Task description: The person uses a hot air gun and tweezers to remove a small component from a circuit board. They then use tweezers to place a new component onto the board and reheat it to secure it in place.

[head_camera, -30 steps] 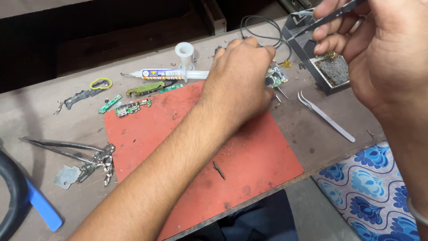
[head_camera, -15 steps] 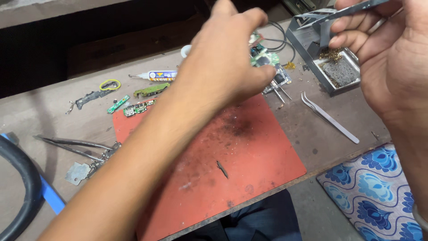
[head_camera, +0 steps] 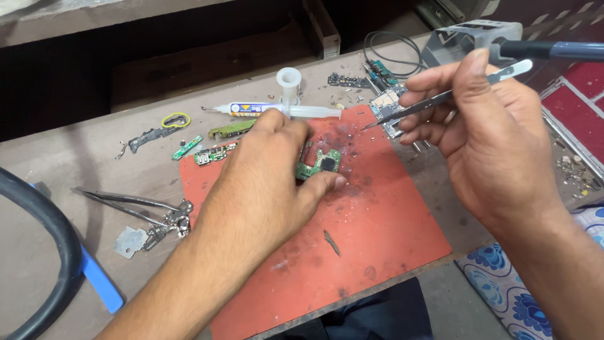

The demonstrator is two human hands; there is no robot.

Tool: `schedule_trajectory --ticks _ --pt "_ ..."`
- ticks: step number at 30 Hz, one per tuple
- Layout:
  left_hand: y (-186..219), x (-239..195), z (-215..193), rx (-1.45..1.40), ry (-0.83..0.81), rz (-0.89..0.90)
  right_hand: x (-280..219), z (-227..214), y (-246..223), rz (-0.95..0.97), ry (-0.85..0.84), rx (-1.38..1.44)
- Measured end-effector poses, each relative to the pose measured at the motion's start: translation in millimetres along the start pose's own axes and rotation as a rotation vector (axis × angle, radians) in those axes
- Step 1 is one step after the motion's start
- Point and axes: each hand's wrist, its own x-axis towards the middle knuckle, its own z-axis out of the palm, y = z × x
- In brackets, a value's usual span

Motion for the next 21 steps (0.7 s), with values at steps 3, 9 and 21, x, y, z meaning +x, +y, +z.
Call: schedule_trajectory --ticks 3,9,21 --pt "-7 -4 -6 -0.06 -0.042 0.048 -1 4 4 0.014 -0.03 0.069" --pt "-20 -2 -15 -0.072 -0.032 0.226 -5 6 14 0.106 -0.028 0.032" --pt "-26 2 -13 -0.097 -0.047 0.149 0 7 26 0.177 -0.006 -0.01"
